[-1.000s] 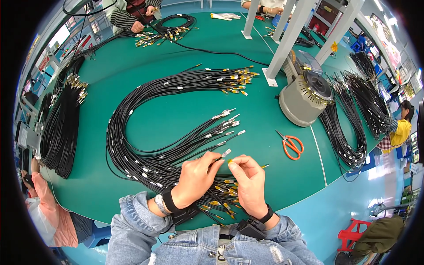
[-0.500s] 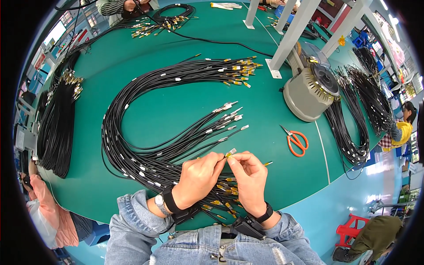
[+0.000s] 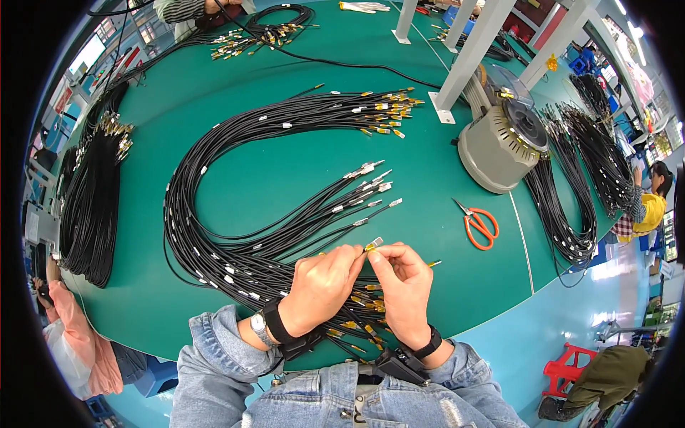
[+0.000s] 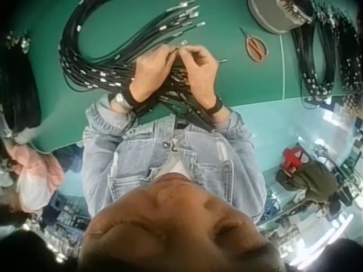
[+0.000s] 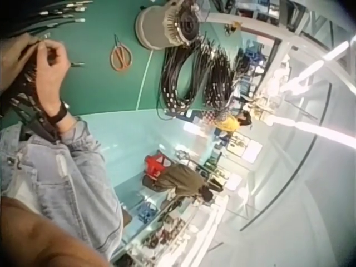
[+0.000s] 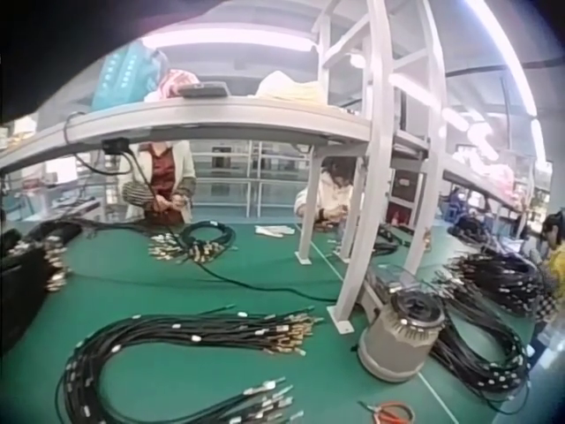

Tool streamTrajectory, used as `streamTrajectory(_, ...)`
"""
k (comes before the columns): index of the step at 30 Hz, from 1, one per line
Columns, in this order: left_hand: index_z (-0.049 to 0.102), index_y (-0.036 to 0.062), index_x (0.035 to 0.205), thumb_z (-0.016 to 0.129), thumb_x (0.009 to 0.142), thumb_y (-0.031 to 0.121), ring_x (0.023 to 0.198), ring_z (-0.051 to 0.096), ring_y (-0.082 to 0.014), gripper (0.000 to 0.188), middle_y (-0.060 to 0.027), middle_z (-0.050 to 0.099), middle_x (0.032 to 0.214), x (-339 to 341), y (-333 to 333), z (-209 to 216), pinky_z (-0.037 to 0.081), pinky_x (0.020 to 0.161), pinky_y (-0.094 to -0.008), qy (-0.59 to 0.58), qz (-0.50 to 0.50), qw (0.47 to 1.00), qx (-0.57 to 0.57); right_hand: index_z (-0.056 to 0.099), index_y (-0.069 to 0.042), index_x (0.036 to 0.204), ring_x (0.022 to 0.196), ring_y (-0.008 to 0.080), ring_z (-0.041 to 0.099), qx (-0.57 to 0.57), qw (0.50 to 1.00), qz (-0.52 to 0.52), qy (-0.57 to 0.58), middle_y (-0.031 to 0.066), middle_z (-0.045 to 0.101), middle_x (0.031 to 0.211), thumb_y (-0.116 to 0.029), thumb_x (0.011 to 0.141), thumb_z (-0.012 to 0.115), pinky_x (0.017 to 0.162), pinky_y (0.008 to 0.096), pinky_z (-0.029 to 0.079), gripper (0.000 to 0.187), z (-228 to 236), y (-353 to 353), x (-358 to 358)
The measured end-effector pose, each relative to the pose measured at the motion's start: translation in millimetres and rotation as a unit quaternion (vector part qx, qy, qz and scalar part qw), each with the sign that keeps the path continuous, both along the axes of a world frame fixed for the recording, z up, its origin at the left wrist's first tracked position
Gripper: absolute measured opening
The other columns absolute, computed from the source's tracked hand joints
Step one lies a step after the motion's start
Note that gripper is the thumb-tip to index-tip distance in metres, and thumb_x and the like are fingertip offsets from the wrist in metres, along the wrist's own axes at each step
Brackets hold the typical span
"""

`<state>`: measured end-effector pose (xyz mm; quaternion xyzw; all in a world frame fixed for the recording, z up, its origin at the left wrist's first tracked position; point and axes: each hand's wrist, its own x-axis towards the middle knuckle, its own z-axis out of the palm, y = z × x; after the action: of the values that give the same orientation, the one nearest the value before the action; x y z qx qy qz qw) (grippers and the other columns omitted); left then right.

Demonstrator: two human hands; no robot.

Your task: The person picks up a cable from a pile, peels a small yellow sticker from a sheet, and wraps it around the cable end by hand. After pressing the sticker firmly, they set the cable back onto the table and reach for another one.

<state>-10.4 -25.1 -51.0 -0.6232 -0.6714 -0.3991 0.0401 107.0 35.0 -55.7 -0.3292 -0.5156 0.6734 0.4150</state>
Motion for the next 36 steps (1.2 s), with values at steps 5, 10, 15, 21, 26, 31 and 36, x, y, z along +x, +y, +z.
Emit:
streamTrajectory(5,0.057,0.0002,0.081,0.07,0.073,0.001,0.05,0.059,-0.022,0.015,-0.0092,0.059,0.062,0.1,-0.7,0.4,0.044,0.042,-0.0306,0.017,0.0,1.0,-0.003,0.061,0.001,0.089,0.077,0.007,0.052,-0.018,1.0,-0.005,-0.004,0.0015,0.058,0.084,0.0,0.082,0.063,0.071,0.0202,0.042,0.007,0.6,-0.4,0.1)
streamTrajectory(10,0.057,0.0006,0.081,0.07,0.073,0.002,0.05,0.059,-0.0211,0.015,-0.008,0.058,0.063,-0.3,-1.5,-2.4,0.044,0.042,-0.0307,0.034,-0.002,0.999,-0.014,0.06,-0.001,0.087,0.075,0.0049,0.052,-0.028,1.0,-0.011,-0.008,-0.0005,0.057,0.083,0.0,0.083,0.063,0.069,0.0188,0.042,0.005,-1.0,-0.7,-0.2)
streamTrajectory(15,0.053,0.0034,0.081,0.065,0.078,0.006,0.045,0.054,-0.0199,0.013,-0.0056,0.054,0.06,-1.2,-0.1,-5.6,0.042,0.04,-0.0295,0.049,-0.01,0.999,0.01,0.06,-0.001,0.087,0.074,0.0044,0.052,-0.035,0.999,-0.012,-0.013,-0.0005,0.058,0.082,-0.001,0.083,0.064,0.068,0.0183,0.042,0.006,-3.5,-0.1,-0.1)
streamTrajectory(21,0.056,0.0022,0.092,0.064,0.078,0.005,0.045,0.053,-0.0186,0.017,-0.0048,0.052,0.059,0.8,1.4,-2.4,0.042,0.04,-0.0288,0.025,-0.019,0.999,0.019,0.06,0.0,0.088,0.074,0.0049,0.053,-0.048,0.999,-0.009,-0.013,0.0003,0.059,0.083,-0.002,0.083,0.063,0.067,0.0183,0.043,0.006,-3.8,0.3,-0.4)
streamTrajectory(26,0.057,0.0,0.107,0.064,0.076,0.003,0.044,0.052,-0.016,0.032,-0.0037,0.051,0.059,-3.4,1.0,-6.8,0.042,0.041,-0.0279,0.053,-0.041,0.997,0.023,0.06,0.0,0.088,0.075,0.0053,0.053,-0.061,0.998,-0.001,-0.014,0.0007,0.059,0.084,-0.002,0.084,0.063,0.068,0.0185,0.043,0.005,-2.5,0.7,0.4)
streamTrajectory(31,0.058,0.0008,0.103,0.069,0.072,-0.001,0.048,0.057,-0.0166,0.032,-0.0063,0.061,0.067,-3.9,-1.6,-3.4,0.043,0.041,-0.0275,0.08,-0.042,0.996,-0.009,0.06,0.001,0.089,0.076,0.0054,0.053,-0.063,0.998,0.001,-0.018,0.0005,0.059,0.084,-0.002,0.084,0.062,0.069,0.019,0.044,0.005,-0.9,1.6,1.6)
streamTrajectory(36,0.06,-0.0006,0.106,0.064,0.073,0.001,0.043,0.051,-0.0148,0.033,-0.0031,0.052,0.06,-3.5,-0.2,-6.0,0.042,0.041,-0.0271,0.074,-0.036,0.996,0.03,0.06,0.001,0.09,0.076,0.0057,0.053,-0.065,0.998,0.006,-0.013,0.0005,0.059,0.084,-0.002,0.084,0.062,0.07,0.0196,0.044,0.007,3.8,0.5,4.2)
